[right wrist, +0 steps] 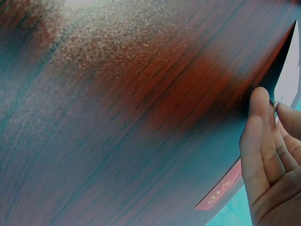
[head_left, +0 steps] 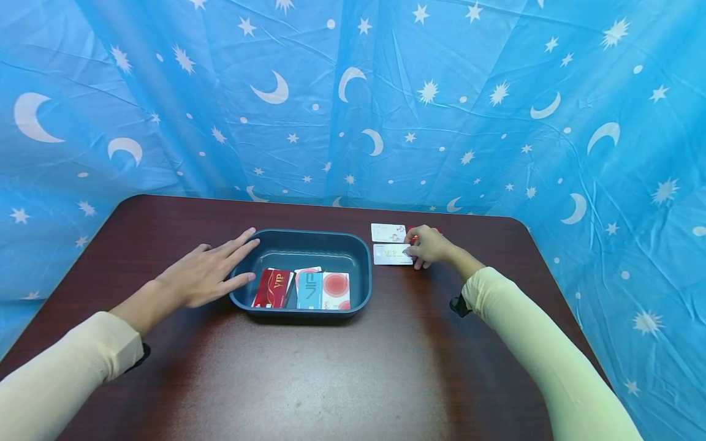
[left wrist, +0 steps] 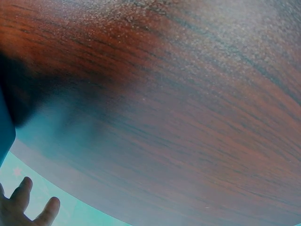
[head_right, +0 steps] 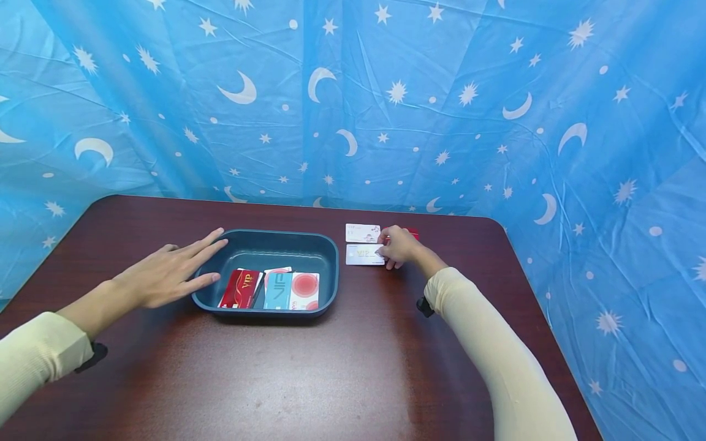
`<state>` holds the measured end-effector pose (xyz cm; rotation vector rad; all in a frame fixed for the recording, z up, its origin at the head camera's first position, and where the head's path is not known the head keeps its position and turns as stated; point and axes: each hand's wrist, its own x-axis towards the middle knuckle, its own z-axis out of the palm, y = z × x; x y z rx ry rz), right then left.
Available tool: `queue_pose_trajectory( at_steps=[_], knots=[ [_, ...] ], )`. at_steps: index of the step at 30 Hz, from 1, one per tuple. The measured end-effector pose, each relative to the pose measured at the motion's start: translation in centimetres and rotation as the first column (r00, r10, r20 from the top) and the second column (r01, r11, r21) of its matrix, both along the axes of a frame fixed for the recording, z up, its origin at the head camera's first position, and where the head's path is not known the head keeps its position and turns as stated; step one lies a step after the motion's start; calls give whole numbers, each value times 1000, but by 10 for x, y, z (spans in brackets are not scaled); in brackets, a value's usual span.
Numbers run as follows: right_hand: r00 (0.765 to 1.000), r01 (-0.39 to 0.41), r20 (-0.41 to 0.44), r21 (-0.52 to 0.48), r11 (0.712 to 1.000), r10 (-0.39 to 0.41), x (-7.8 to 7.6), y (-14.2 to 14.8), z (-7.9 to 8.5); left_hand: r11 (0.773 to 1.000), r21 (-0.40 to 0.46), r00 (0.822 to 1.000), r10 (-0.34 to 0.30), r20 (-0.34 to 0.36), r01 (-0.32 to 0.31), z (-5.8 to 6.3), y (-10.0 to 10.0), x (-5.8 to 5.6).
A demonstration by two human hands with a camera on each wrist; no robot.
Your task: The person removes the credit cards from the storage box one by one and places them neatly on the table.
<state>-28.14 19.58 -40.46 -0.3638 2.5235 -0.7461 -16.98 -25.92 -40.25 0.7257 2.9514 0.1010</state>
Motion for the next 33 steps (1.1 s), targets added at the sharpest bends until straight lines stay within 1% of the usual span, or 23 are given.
queue_pose_trajectory(
  at_steps=[4, 10, 15, 20, 23, 28, 33],
  knots=[
    [1000, -10, -17, 6, 1000, 10, 0, -1, 1, 1000, -1, 1000, 0, 1, 0, 0, 0, 0],
    [1000, -20, -15, 4, 1000, 20, 0, 1, 0, 1000, 6, 1000, -4, -2, 4, 0, 0, 0],
    [999, -18, -34, 9, 1000, 19, 1, 3, 0, 1000, 5, 1000, -8, -7, 8, 1, 0, 0],
    [999, -20, -46, 18, 1000, 21, 0, 2, 4, 1000, 7, 1000, -8, -11, 9, 1, 1, 0],
    [997, -29, -64, 11, 1000, 30, -2, -1, 11, 1000, 5, 1000, -6, -11, 6, 1, 1, 0],
    [995, -49, -85, -17, 999, 48, -7, -10, 31, 1000, -1, 1000, -6, -3, 6, 1, 1, 0],
    [990, -100, -106, -57, 993, 93, -12, -23, 52, 1000, -5, 1000, -6, -9, 6, 0, 0, 0]
  ],
)
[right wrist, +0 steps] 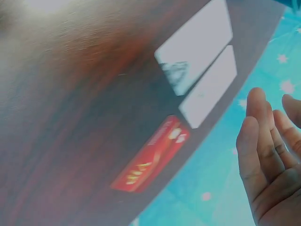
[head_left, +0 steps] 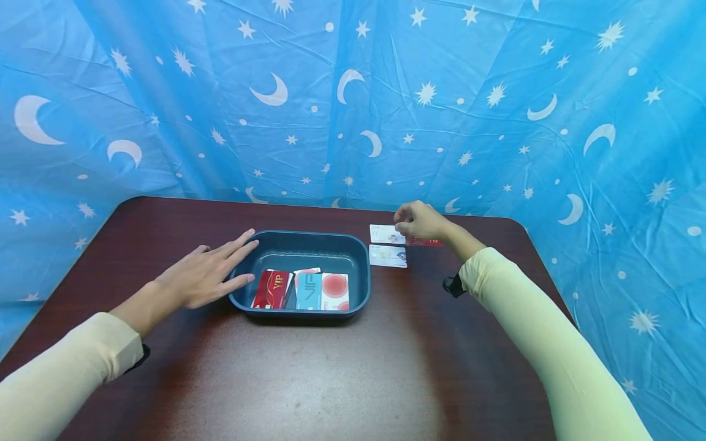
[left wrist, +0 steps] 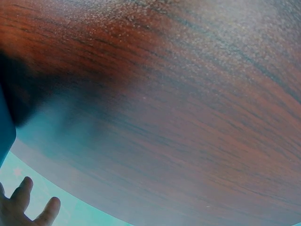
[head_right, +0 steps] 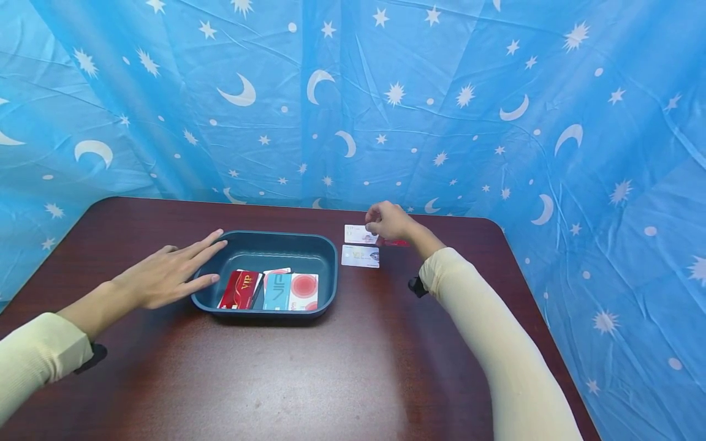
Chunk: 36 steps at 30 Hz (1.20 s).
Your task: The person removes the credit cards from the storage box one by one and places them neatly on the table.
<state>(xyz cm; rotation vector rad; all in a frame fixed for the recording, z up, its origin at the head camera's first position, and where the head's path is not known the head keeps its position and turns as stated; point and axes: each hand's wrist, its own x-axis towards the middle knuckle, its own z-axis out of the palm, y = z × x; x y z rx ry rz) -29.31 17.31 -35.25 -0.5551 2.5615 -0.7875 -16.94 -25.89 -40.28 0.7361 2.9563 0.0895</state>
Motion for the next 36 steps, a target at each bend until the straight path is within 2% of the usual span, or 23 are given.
queue_pose_trajectory(
  at_steps=[7, 13, 24, 28, 36],
  knots=[
    [998, -59, 27, -91, 994, 62, -2, -25, 23, 1000, 6, 1000, -4, -19, 4, -1, 0, 0],
    [991, -133, 16, -129, 983, 136, 2, -54, 30, 1000, 5, 1000, 1, -13, -1, 0, 1, 1],
    [963, -254, 62, -120, 960, 263, 20, -98, 19, 1000, 2, 1000, 3, -4, -3, 0, 0, 1],
    [950, -271, 123, -137, 953, 288, 22, -105, 10, 1000, 5, 1000, 5, 3, -5, -1, 0, 0],
    [914, -306, 252, -83, 948, 317, 20, -112, 1, 1000, 4, 1000, 6, -5, -6, -1, -1, 0]
  ],
)
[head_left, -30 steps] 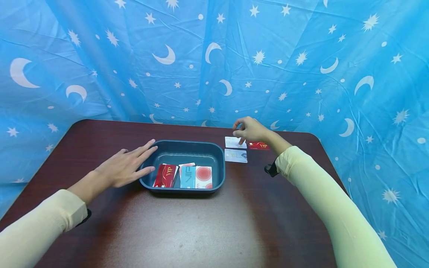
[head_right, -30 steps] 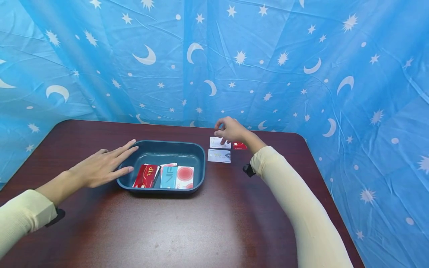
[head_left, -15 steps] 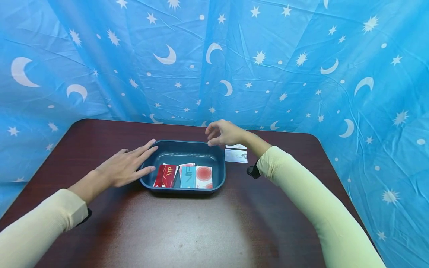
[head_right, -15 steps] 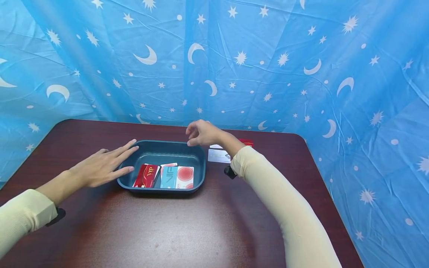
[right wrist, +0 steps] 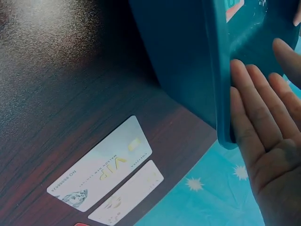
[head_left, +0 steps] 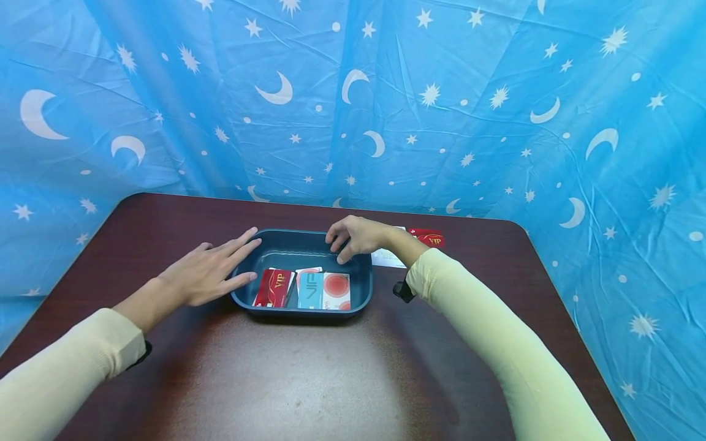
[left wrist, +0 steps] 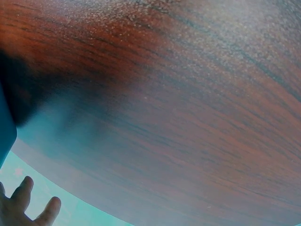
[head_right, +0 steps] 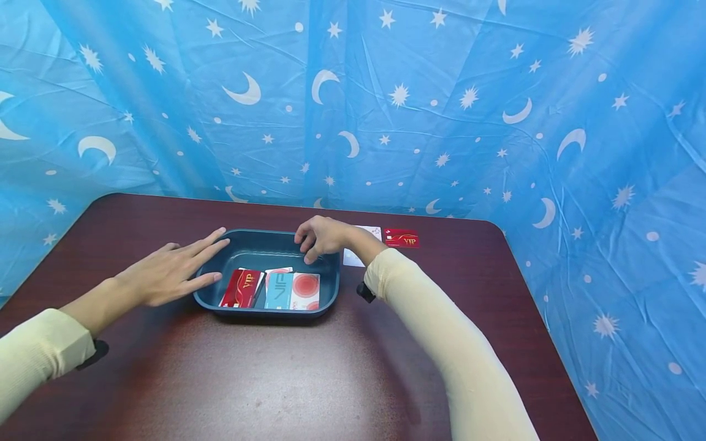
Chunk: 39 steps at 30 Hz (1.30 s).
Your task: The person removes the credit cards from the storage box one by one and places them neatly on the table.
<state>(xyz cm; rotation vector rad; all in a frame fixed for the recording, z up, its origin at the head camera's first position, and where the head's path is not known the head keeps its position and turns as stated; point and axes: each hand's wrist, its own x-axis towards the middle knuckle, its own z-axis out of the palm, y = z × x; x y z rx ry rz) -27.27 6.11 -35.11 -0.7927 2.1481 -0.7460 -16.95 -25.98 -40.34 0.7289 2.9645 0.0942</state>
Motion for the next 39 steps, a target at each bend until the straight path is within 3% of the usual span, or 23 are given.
queue_pose_trajectory(
  at_steps=[6, 20, 39],
  knots=[
    [997, -29, 68, 75, 997, 24, 1, -4, -3, 1000, 2, 1000, -3, 1, 3, 1, 0, 0],
    [992, -88, 105, 233, 969, 65, 1, -18, -11, 1000, -8, 1000, -4, 0, 4, 2, 1, 1],
    [992, -90, 110, 313, 945, 58, 4, -31, -12, 1000, 7, 1000, -2, 2, 2, 0, 0, 0]
  ],
)
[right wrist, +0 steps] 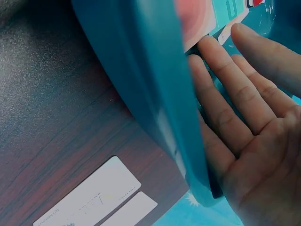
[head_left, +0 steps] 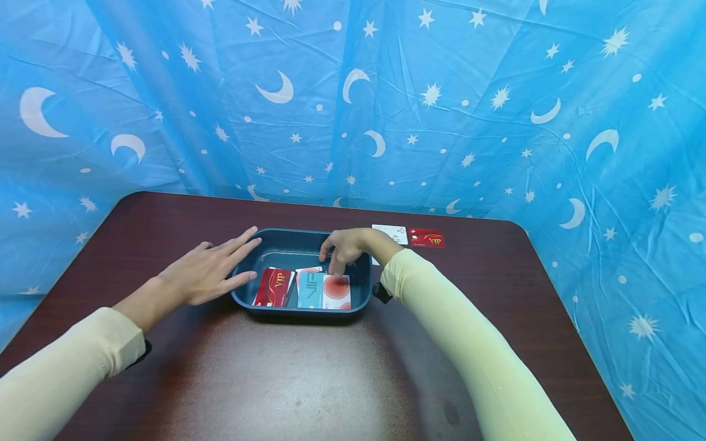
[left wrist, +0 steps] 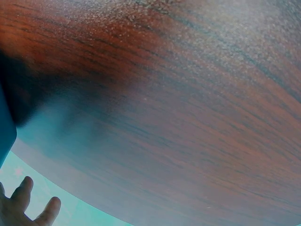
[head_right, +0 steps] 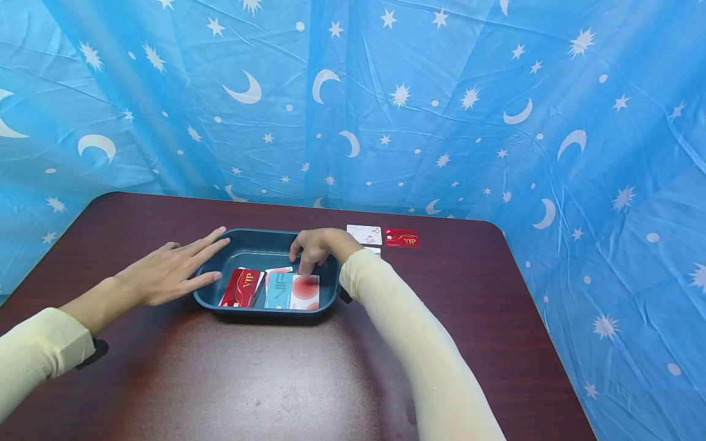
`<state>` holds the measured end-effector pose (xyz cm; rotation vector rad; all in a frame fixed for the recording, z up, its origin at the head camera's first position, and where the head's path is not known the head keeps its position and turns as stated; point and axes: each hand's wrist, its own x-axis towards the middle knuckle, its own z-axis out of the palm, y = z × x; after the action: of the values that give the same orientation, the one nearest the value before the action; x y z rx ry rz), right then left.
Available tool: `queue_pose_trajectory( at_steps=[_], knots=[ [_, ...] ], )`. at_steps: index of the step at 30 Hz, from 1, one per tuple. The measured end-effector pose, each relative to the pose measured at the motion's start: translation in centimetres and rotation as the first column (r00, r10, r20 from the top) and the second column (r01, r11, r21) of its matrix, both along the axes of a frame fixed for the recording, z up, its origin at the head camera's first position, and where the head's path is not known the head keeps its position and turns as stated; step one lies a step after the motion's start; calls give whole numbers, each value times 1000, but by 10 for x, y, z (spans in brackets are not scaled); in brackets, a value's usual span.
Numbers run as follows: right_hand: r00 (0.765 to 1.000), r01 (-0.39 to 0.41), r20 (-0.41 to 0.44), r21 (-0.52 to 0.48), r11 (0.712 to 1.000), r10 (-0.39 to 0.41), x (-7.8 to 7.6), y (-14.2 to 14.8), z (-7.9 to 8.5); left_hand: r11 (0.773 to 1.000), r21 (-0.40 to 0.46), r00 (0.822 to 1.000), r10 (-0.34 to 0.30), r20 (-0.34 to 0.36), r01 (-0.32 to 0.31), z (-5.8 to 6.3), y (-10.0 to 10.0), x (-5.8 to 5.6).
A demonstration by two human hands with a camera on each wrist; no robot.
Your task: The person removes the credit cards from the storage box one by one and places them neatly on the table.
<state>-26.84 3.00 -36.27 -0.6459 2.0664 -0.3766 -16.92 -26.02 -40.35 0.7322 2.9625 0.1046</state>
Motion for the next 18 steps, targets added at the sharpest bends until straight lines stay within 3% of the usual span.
queue_pose_trajectory(
  at_steps=[8, 18],
  knots=[
    [999, -25, -38, 27, 999, 26, 2, -1, 1, 1000, 2, 1000, 0, 3, 0, 0, 0, 0],
    [991, -86, -100, -9, 996, 85, 9, -3, 6, 1000, -4, 1000, 5, 6, -5, 0, -1, 0]
  ],
)
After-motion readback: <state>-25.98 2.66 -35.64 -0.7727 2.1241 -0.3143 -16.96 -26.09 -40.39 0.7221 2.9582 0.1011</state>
